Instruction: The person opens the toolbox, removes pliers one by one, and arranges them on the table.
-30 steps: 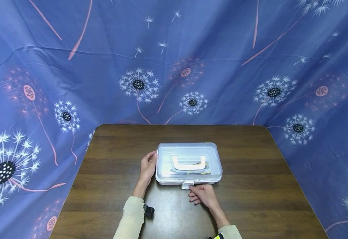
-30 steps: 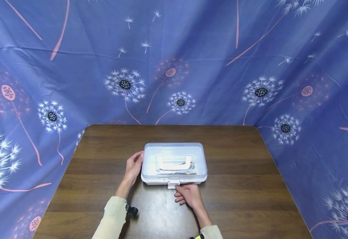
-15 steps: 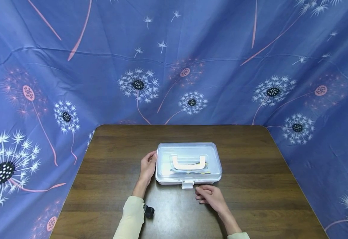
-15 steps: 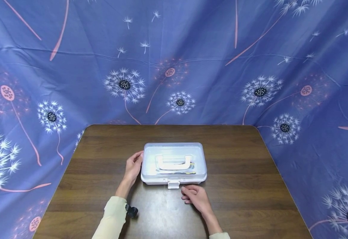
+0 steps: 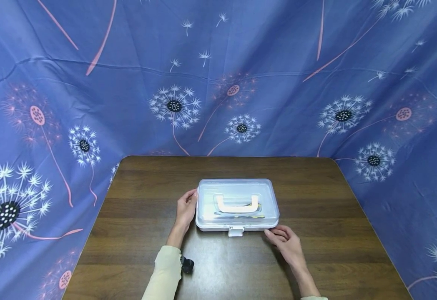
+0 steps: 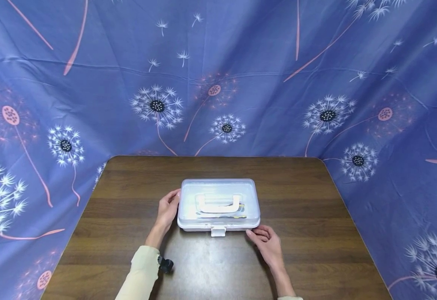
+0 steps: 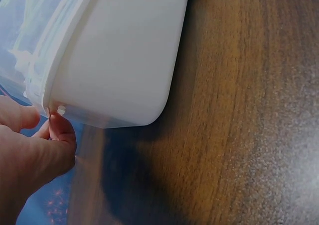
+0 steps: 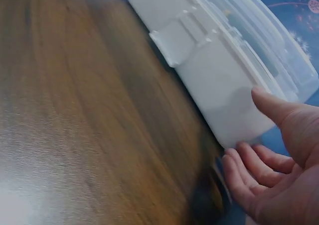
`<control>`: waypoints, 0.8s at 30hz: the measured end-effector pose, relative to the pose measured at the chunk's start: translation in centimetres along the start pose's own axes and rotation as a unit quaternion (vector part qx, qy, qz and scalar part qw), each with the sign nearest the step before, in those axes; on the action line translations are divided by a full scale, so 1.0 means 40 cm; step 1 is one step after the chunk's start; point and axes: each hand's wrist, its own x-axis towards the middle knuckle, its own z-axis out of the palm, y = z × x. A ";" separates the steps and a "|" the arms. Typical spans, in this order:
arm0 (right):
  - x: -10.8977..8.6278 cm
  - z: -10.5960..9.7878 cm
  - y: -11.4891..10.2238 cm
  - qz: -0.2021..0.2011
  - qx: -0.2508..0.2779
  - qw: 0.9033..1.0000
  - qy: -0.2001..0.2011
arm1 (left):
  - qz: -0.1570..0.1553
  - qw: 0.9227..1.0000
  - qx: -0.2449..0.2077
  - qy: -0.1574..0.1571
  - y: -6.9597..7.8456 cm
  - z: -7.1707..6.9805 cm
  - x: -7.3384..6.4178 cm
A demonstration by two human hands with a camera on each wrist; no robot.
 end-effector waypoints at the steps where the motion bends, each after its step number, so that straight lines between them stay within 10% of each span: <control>1: 0.003 -0.005 0.000 -0.010 0.004 1.000 0.002 | -0.001 1.000 0.000 0.000 0.000 0.000 0.000; 8: 0.021 -0.010 0.004 -0.109 0.048 0.993 0.002 | -0.008 1.000 -0.001 0.001 -0.003 0.005 -0.002; 24: 0.035 -0.013 -0.016 -0.202 0.011 0.978 0.048 | -0.005 1.000 -0.022 -0.014 -0.003 -0.004 -0.005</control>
